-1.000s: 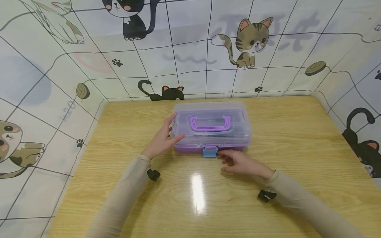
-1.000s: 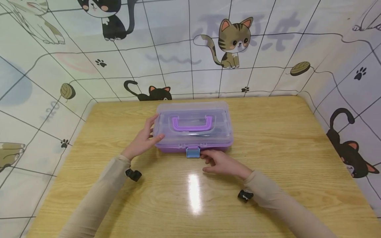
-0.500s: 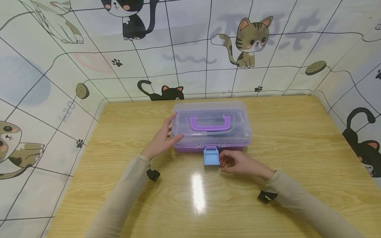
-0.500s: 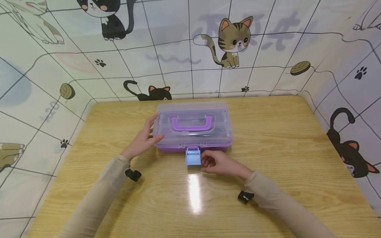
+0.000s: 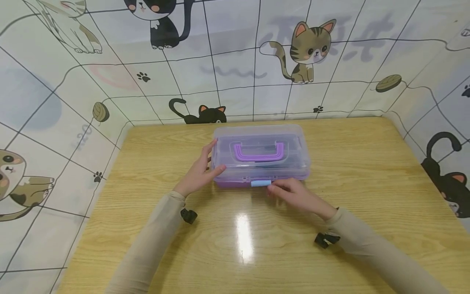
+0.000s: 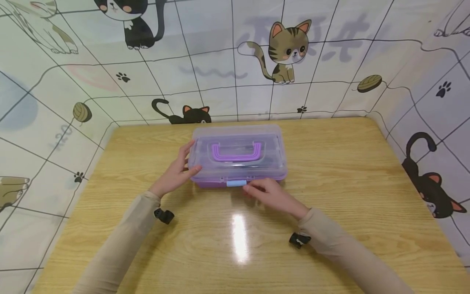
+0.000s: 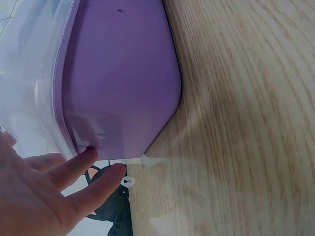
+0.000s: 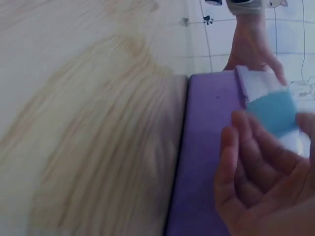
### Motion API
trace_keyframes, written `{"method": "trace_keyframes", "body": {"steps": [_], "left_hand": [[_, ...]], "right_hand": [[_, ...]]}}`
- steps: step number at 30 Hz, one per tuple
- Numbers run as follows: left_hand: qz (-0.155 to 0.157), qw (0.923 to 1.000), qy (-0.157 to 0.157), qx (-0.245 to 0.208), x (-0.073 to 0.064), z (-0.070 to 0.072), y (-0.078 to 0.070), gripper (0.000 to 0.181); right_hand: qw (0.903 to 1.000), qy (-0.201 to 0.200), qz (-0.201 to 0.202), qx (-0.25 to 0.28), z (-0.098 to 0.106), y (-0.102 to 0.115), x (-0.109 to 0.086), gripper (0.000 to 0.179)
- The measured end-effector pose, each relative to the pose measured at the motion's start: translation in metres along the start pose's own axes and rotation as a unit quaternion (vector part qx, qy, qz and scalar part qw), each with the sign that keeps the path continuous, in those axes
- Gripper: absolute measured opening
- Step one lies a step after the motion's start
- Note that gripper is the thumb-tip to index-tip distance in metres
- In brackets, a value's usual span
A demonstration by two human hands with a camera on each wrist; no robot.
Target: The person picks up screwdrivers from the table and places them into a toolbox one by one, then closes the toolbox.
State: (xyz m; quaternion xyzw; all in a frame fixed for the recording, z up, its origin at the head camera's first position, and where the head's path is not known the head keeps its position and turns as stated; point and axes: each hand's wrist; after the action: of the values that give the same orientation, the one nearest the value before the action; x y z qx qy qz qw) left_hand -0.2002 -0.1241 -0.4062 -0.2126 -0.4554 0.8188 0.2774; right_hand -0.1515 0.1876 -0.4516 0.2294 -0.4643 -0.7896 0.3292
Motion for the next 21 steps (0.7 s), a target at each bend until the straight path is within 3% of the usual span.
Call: {"method": "trace_keyframes", "body": {"steps": [7,12,21], "left_hand": [[-0.008,0.9999,-0.009,0.004,0.010,-0.002,0.035,0.082],[-0.012,0.9998,-0.013,0.007,0.011,-0.004,0.038,0.082],[-0.008,0.9998,-0.015,0.012,0.011,-0.004,0.039,0.083]], "right_hand": [[0.9936,-0.036,-0.088,0.061,-0.001,0.013,0.008,0.048],[0.9831,-0.045,-0.138,0.112,-0.002,0.018,0.009,0.055],[0.9586,-0.056,-0.181,0.213,-0.005,0.022,0.010,0.064]]}}
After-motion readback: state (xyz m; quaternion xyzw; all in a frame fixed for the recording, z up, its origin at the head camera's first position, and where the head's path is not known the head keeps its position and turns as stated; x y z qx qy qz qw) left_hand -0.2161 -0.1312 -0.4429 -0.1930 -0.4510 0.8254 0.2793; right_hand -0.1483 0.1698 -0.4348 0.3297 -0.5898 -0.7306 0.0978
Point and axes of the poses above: each hand's wrist, its own x-axis towards the middle knuckle, its own z-axis out of the back of the hand, y = z × x, and after that the axes turned 14 degrees about y, right-handed
